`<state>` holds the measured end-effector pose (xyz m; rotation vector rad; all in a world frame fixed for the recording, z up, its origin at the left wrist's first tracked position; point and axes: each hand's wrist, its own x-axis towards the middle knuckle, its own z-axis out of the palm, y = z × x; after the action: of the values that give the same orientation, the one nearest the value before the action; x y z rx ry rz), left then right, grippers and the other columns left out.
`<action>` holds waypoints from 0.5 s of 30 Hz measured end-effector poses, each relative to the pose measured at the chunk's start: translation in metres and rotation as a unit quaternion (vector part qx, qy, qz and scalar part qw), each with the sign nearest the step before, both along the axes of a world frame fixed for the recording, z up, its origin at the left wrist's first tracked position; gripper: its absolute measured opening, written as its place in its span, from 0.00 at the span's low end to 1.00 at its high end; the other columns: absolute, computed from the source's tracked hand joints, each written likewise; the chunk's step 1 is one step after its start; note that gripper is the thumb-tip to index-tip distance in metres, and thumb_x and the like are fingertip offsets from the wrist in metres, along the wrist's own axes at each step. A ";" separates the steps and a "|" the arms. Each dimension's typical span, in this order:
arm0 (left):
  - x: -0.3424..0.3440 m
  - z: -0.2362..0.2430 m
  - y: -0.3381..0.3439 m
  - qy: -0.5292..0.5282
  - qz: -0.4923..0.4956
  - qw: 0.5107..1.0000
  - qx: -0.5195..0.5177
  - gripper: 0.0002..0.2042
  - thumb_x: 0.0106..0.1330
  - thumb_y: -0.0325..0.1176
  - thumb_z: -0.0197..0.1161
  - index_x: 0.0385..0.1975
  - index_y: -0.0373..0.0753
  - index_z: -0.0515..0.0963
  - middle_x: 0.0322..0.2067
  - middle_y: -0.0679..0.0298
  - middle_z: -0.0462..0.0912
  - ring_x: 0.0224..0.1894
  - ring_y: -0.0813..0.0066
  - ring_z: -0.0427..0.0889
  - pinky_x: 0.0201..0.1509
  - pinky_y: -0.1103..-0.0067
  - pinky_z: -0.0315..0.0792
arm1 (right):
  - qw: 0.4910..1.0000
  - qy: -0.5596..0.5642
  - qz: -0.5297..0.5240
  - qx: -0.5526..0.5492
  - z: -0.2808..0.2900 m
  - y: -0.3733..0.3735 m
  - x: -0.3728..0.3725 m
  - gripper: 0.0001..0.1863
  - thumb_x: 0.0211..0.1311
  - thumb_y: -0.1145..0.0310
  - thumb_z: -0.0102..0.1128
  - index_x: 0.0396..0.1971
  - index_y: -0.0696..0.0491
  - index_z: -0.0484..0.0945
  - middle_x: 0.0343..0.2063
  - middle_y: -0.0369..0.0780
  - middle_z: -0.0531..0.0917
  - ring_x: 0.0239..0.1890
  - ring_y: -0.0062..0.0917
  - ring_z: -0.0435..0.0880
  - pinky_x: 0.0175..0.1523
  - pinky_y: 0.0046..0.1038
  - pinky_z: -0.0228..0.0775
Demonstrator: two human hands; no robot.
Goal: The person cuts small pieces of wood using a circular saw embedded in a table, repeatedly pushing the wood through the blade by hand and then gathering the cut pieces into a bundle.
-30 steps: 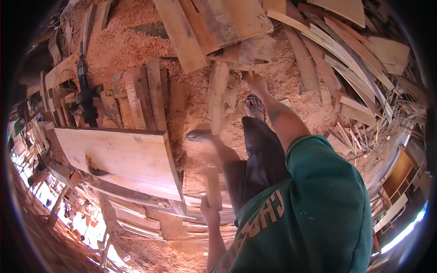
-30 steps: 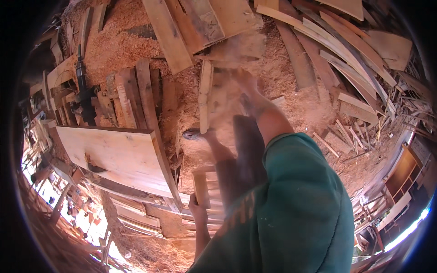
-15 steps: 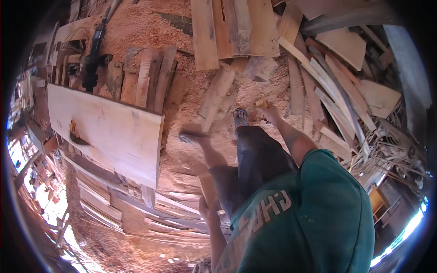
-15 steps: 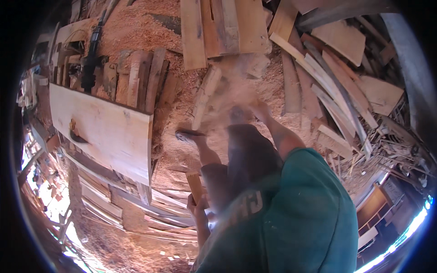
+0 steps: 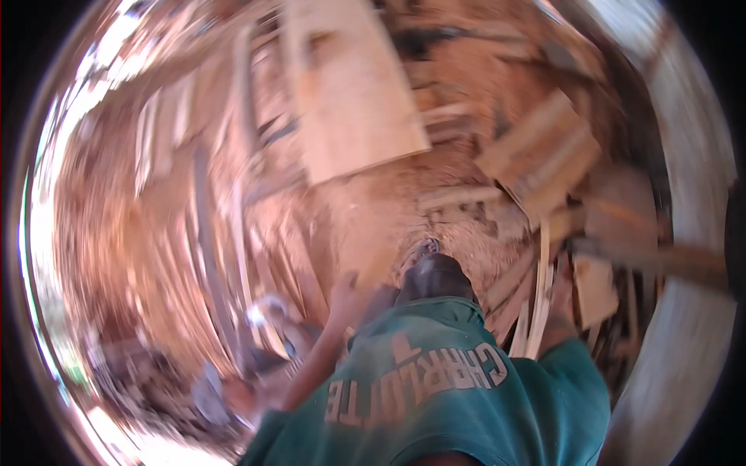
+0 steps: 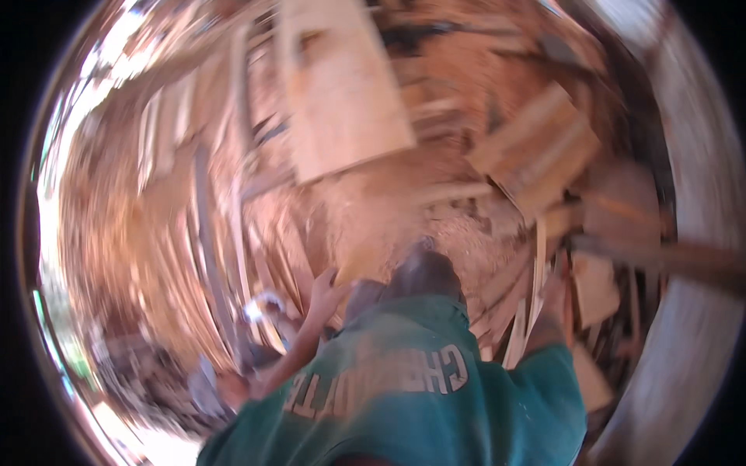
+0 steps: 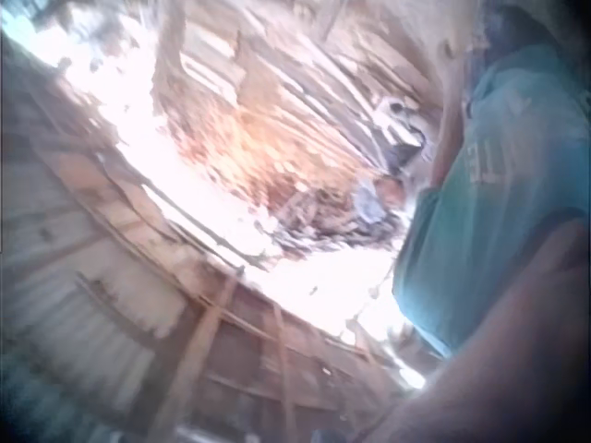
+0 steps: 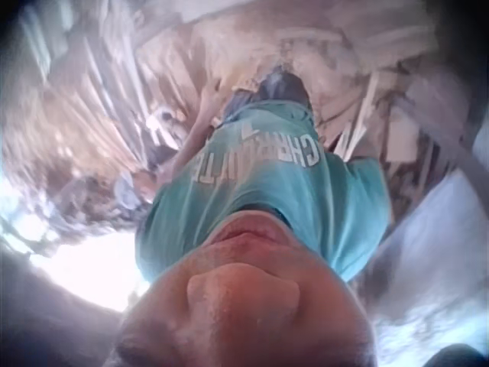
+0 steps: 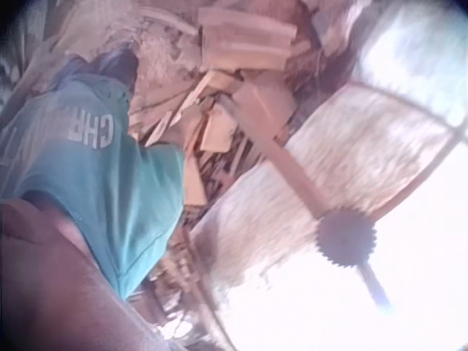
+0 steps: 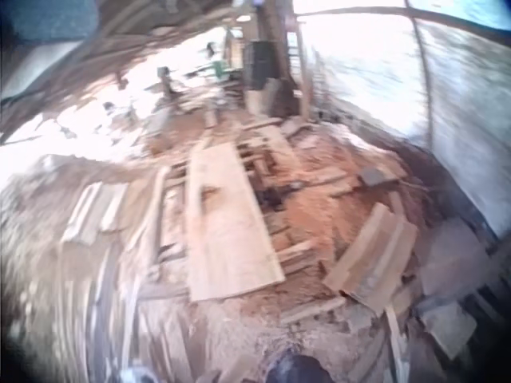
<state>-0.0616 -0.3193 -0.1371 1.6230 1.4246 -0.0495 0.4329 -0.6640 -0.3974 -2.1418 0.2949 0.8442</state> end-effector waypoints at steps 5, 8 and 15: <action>-0.055 0.007 -0.072 -0.084 0.159 0.981 0.068 0.34 0.57 0.49 0.74 0.55 0.26 0.80 0.43 0.43 0.88 0.49 0.52 0.87 0.54 0.66 0.78 | 0.955 0.201 0.207 0.072 0.001 0.053 -0.082 0.20 0.72 0.53 0.61 0.54 0.51 0.79 0.38 0.39 0.84 0.36 0.33 0.85 0.41 0.37 0.81; -0.086 0.007 -0.121 -0.062 0.238 0.963 0.109 0.33 0.57 0.51 0.74 0.53 0.27 0.82 0.42 0.44 0.88 0.47 0.54 0.87 0.53 0.65 0.77 | 0.892 0.250 0.363 0.096 0.042 0.114 -0.161 0.20 0.73 0.57 0.62 0.55 0.55 0.78 0.40 0.41 0.85 0.35 0.30 0.85 0.42 0.33 0.81; -0.187 -0.150 -0.207 -0.130 0.407 0.904 0.009 0.28 0.67 0.54 0.68 0.51 0.32 0.84 0.36 0.53 0.89 0.41 0.62 0.87 0.46 0.66 0.77 | 0.756 0.180 0.626 0.066 0.189 0.201 -0.299 0.20 0.74 0.60 0.61 0.55 0.59 0.79 0.37 0.39 0.84 0.33 0.19 0.83 0.36 0.22 0.76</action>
<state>-0.2483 -0.5268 -0.2871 0.8919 1.7727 0.6387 0.1343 -0.4628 -0.2082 -1.8211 -1.1408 1.9270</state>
